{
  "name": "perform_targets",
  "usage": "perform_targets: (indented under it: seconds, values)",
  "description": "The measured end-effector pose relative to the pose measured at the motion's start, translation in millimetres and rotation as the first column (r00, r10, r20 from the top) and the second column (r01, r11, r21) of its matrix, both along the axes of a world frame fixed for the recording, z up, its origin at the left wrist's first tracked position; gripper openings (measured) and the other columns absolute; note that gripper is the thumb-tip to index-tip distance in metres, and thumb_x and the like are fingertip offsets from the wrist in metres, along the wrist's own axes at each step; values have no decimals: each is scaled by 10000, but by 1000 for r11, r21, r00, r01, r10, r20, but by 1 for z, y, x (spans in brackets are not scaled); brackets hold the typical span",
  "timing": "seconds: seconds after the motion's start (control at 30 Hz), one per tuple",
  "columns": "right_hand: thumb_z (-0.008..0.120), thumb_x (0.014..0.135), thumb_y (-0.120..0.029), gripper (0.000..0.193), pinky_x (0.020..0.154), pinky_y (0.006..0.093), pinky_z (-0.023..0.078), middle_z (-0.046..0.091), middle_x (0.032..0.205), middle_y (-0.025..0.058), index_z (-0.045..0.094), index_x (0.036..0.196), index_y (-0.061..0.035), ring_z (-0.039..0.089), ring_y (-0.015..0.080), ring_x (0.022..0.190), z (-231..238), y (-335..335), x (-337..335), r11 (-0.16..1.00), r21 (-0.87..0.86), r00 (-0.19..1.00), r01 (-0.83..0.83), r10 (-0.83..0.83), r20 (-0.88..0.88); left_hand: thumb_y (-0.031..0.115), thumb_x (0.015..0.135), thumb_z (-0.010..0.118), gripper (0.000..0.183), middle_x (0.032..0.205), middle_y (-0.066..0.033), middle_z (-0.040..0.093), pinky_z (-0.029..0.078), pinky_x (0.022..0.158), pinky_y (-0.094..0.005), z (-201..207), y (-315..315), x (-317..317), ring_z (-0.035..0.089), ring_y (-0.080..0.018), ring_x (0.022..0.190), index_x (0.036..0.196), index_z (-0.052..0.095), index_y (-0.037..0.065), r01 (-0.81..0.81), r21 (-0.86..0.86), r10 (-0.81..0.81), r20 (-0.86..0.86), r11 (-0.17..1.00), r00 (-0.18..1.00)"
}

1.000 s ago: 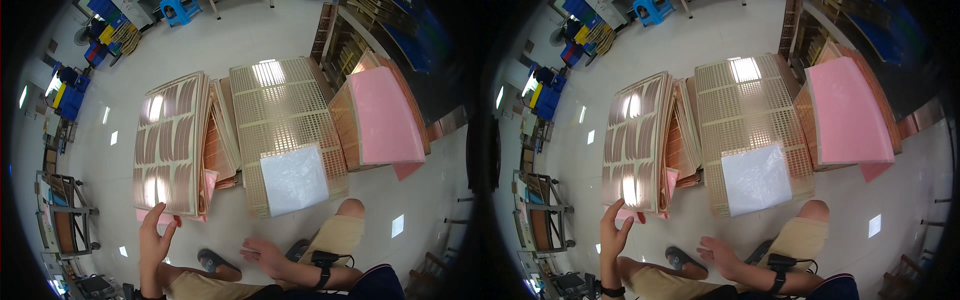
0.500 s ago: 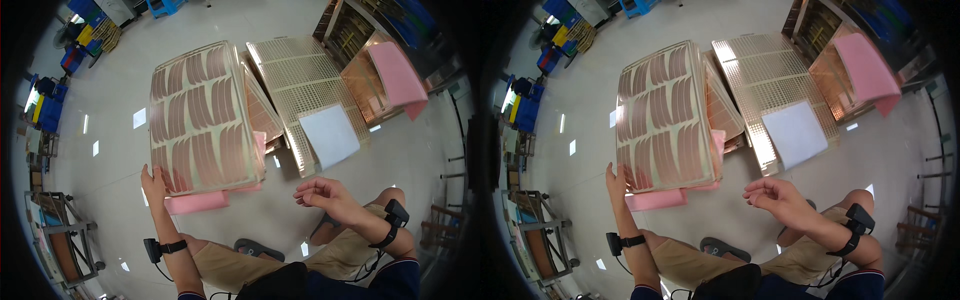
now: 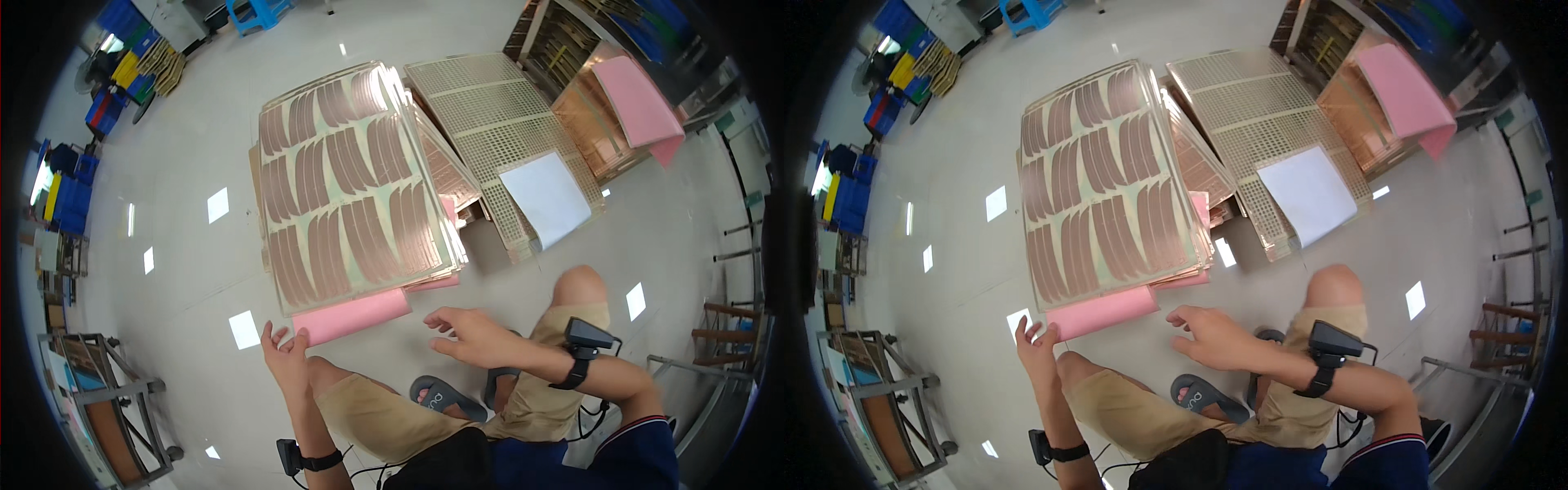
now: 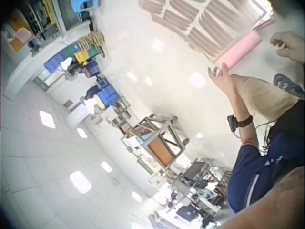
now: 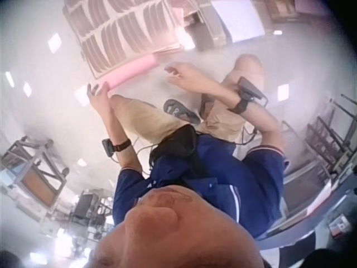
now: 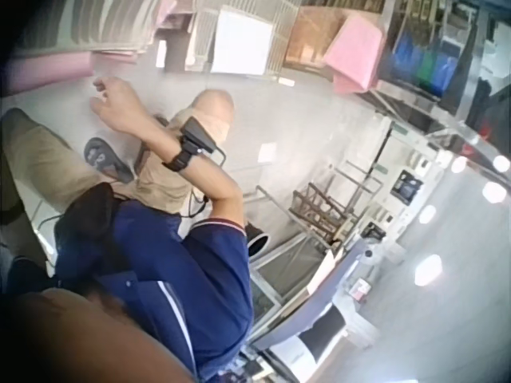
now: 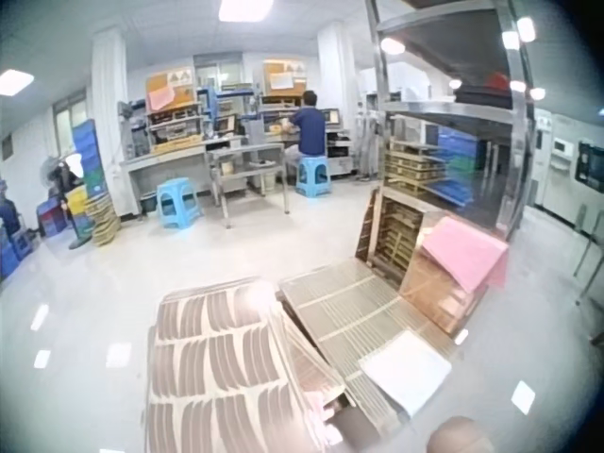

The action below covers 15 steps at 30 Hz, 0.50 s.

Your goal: Sorting and stacking thin metal sheets with copper-colored patterns based on production sheets.

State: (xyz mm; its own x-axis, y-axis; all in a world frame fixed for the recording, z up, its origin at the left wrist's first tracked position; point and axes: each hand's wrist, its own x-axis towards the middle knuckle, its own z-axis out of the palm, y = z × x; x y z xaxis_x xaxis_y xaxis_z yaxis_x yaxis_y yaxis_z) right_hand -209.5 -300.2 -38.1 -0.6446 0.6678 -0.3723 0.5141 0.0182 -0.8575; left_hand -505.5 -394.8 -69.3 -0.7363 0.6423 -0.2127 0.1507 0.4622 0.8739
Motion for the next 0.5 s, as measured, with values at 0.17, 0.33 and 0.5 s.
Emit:
perform_targets:
  seconds: [0.17,0.33,0.5]
  values:
    - [638,816,-315,564,874,378,461,543,1186,207,463,1221,35,550,287,1067,-27,-6,-17,978,68,981,196,-195,-21,-25,729,671,605,686,-31,572,434,629,-216,21,-14,26,528,-73,622,1257,379,-70,76,43,-85,270,996,959]
    - [695,769,-361,696,903,380,436,520,1214,199,431,1255,63,523,292,1099,-49,1,-7,917,-152,921,368,-382,-79,-96,678,672,553,696,-12,526,425,546,-200,55,-46,96,499,-62,608,1180,445,-47,106,144,-150,340,984,929]
    - [686,792,-307,472,858,327,441,602,1091,164,579,1091,42,571,199,980,-33,12,28,896,-402,940,187,-282,-193,-35,693,695,498,902,-128,594,486,591,-232,116,-99,122,606,-151,745,1146,490,-45,329,252,-392,266,910,881]
